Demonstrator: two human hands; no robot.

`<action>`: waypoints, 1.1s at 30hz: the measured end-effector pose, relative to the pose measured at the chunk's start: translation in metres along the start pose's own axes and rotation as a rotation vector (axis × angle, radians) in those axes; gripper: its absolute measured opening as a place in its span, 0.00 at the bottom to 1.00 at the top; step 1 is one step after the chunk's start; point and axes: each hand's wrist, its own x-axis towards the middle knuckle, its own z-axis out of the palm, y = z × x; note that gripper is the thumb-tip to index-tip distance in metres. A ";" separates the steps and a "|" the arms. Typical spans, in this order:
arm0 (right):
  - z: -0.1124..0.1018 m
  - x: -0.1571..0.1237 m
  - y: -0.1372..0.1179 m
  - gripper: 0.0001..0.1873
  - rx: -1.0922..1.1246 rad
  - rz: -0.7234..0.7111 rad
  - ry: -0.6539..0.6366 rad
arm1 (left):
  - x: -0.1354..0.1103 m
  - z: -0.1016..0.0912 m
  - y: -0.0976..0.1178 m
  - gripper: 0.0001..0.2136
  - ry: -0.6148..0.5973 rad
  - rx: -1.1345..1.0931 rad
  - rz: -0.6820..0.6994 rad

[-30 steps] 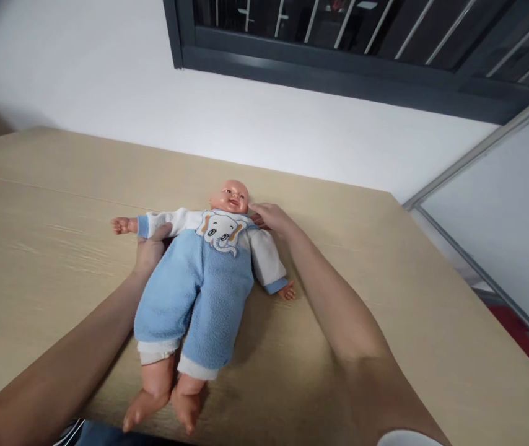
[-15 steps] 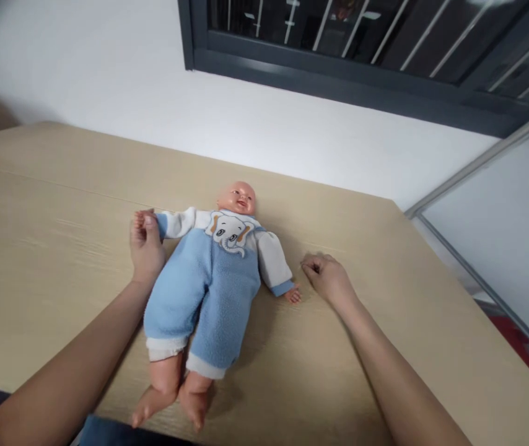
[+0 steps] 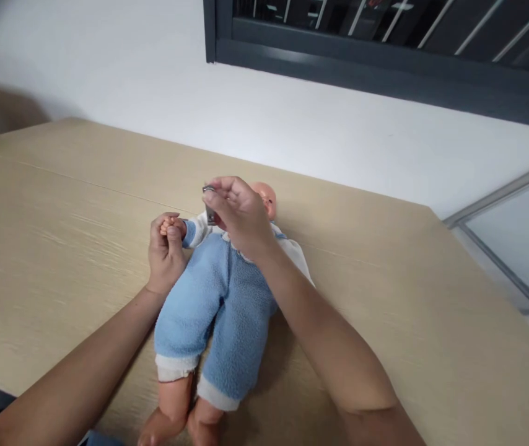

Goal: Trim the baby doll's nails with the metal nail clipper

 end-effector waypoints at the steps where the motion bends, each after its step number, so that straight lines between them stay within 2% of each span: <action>1: 0.008 0.007 0.012 0.23 0.050 -0.024 -0.008 | -0.001 0.000 0.001 0.19 -0.027 0.001 0.016; 5: 0.016 0.016 0.049 0.32 0.176 0.033 0.052 | 0.000 0.002 0.005 0.17 -0.126 -0.039 0.057; 8: 0.011 0.016 0.060 0.36 0.236 0.092 0.092 | 0.003 0.007 0.003 0.17 -0.127 -0.153 -0.012; 12: 0.006 0.019 0.061 0.28 0.269 0.150 0.063 | 0.011 0.012 -0.001 0.19 -0.088 -0.325 -0.157; 16: 0.004 0.019 0.061 0.22 0.242 0.145 0.020 | 0.014 0.012 0.000 0.21 -0.166 -0.386 -0.177; 20: 0.006 0.015 0.063 0.25 0.132 0.025 0.018 | 0.013 0.012 0.000 0.21 -0.219 -0.464 -0.255; 24: 0.007 0.013 0.063 0.30 0.057 -0.036 0.046 | 0.013 0.011 -0.006 0.22 -0.249 -0.541 -0.337; 29: 0.008 0.012 0.061 0.24 0.040 -0.067 0.040 | 0.016 0.009 -0.009 0.23 -0.323 -0.638 -0.430; 33: 0.010 0.010 0.061 0.25 0.011 -0.072 0.034 | 0.017 0.010 -0.010 0.23 -0.347 -0.646 -0.426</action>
